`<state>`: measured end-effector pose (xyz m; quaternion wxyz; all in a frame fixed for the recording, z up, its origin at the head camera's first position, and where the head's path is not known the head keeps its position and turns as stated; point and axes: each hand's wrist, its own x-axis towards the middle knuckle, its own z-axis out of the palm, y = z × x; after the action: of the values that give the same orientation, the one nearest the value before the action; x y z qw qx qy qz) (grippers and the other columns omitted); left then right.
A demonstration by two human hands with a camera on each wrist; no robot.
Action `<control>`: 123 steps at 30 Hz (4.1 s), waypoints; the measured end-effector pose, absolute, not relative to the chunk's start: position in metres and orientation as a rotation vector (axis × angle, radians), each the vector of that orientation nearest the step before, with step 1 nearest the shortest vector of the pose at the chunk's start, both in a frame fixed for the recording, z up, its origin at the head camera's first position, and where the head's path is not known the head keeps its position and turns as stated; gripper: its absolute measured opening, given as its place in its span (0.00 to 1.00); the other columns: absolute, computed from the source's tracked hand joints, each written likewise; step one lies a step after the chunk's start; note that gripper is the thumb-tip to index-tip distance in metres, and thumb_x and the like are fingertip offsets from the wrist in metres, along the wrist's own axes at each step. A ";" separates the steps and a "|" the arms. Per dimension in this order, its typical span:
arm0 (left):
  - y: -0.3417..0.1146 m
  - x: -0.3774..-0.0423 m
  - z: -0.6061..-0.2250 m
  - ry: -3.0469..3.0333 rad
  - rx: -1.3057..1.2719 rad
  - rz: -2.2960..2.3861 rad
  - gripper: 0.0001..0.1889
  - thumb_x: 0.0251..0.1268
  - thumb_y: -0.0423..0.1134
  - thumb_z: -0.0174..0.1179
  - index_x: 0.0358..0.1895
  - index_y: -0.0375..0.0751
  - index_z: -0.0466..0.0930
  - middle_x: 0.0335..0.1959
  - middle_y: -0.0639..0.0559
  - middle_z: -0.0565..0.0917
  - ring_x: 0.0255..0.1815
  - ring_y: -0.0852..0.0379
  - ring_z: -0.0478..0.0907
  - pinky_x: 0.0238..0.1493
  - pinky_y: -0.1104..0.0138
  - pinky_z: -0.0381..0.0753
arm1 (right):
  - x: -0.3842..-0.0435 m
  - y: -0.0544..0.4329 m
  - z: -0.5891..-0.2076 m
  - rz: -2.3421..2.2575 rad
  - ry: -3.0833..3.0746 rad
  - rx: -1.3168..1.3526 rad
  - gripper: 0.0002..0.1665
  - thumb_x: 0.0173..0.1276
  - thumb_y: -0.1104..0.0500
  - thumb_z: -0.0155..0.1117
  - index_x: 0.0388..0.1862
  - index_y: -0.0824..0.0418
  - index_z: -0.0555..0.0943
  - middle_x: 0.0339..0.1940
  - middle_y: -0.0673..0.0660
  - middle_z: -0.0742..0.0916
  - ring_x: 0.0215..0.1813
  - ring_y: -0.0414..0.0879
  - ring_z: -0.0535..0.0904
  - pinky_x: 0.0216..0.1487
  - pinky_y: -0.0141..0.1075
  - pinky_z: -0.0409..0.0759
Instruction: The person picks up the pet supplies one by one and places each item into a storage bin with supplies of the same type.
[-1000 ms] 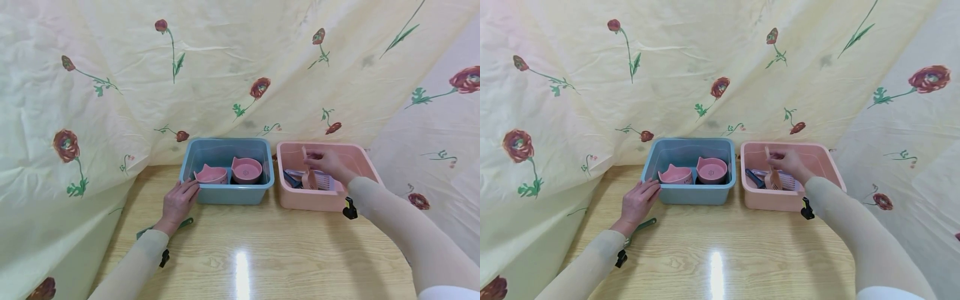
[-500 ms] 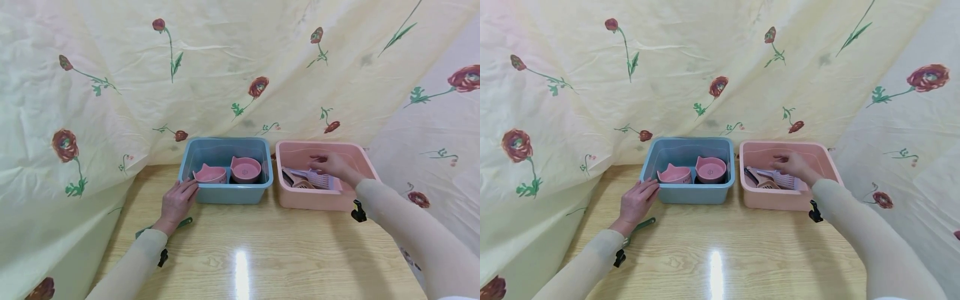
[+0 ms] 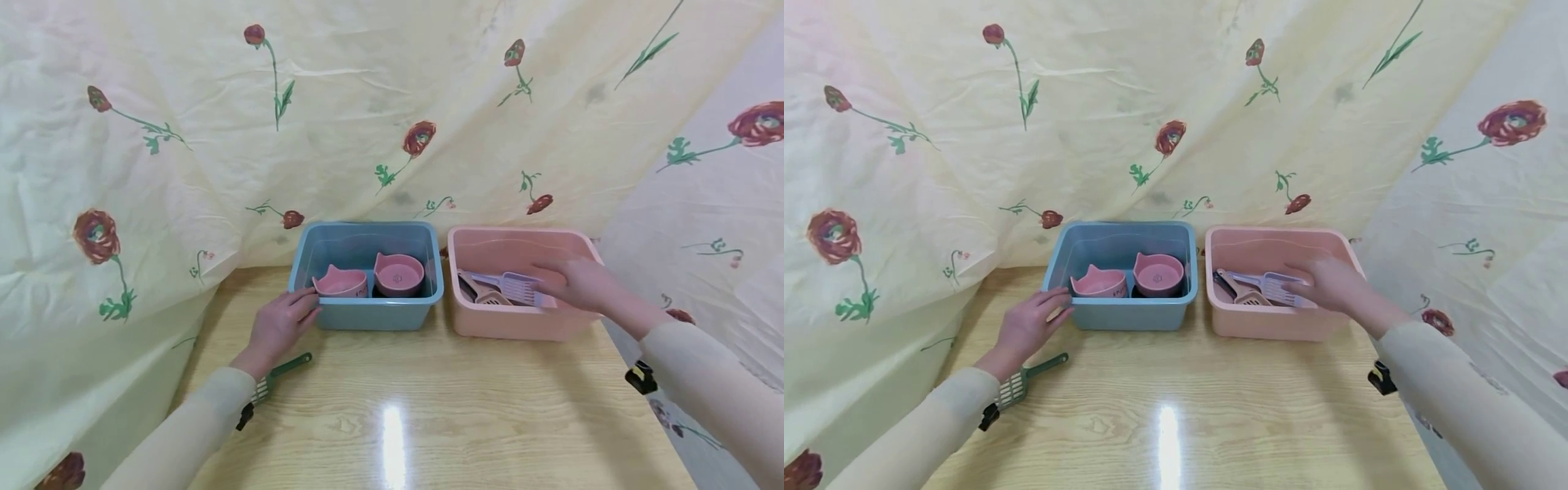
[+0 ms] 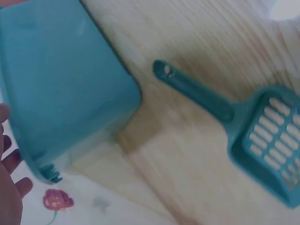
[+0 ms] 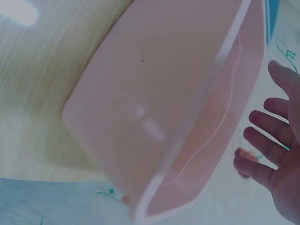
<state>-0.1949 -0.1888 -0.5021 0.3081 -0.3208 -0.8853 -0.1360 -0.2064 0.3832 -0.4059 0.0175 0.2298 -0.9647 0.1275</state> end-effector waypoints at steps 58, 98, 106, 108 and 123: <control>-0.264 -0.179 -0.502 -3.381 -0.825 -0.229 0.18 0.59 0.48 0.78 0.43 0.41 0.87 0.41 0.47 0.90 0.38 0.51 0.83 0.43 0.49 0.86 | -0.129 0.403 -0.532 0.372 -2.248 0.272 0.18 0.66 0.61 0.79 0.53 0.68 0.90 0.53 0.68 0.91 0.55 0.70 0.88 0.77 0.53 0.74; -0.247 -0.185 -0.567 -3.412 -0.752 -0.546 0.20 0.56 0.38 0.83 0.52 0.43 0.90 0.42 0.54 0.90 0.42 0.56 0.84 0.54 0.50 0.87 | -0.130 0.402 -0.532 0.362 -2.232 0.260 0.22 0.58 0.67 0.80 0.53 0.67 0.90 0.51 0.67 0.91 0.55 0.69 0.89 0.69 0.62 0.79; -0.244 -0.175 -0.572 -3.278 -0.905 -0.512 0.17 0.61 0.37 0.80 0.53 0.44 0.92 0.48 0.52 0.93 0.48 0.52 0.89 0.54 0.52 0.89 | -0.129 0.402 -0.530 0.329 -2.274 0.248 0.23 0.56 0.67 0.81 0.53 0.69 0.90 0.51 0.68 0.91 0.54 0.69 0.89 0.67 0.64 0.80; -0.242 -0.172 -0.573 -3.226 -0.997 -0.488 0.17 0.62 0.37 0.78 0.55 0.44 0.92 0.50 0.51 0.93 0.52 0.51 0.90 0.56 0.53 0.89 | -0.129 0.402 -0.530 0.327 -2.287 0.244 0.23 0.56 0.67 0.82 0.53 0.69 0.90 0.51 0.68 0.91 0.55 0.69 0.89 0.67 0.64 0.80; -0.224 -0.162 -0.556 -2.957 -1.266 -0.548 0.15 0.65 0.34 0.76 0.54 0.42 0.92 0.48 0.52 0.93 0.49 0.54 0.91 0.51 0.57 0.91 | -0.132 0.405 -0.530 0.319 -2.289 0.244 0.22 0.57 0.67 0.81 0.52 0.70 0.90 0.50 0.69 0.91 0.54 0.69 0.89 0.65 0.66 0.81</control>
<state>-0.1622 -0.2238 -0.5561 -0.0608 -0.3871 -0.9046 -0.1677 -0.1317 0.4047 -0.5304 0.3976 0.0963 -0.9038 0.1261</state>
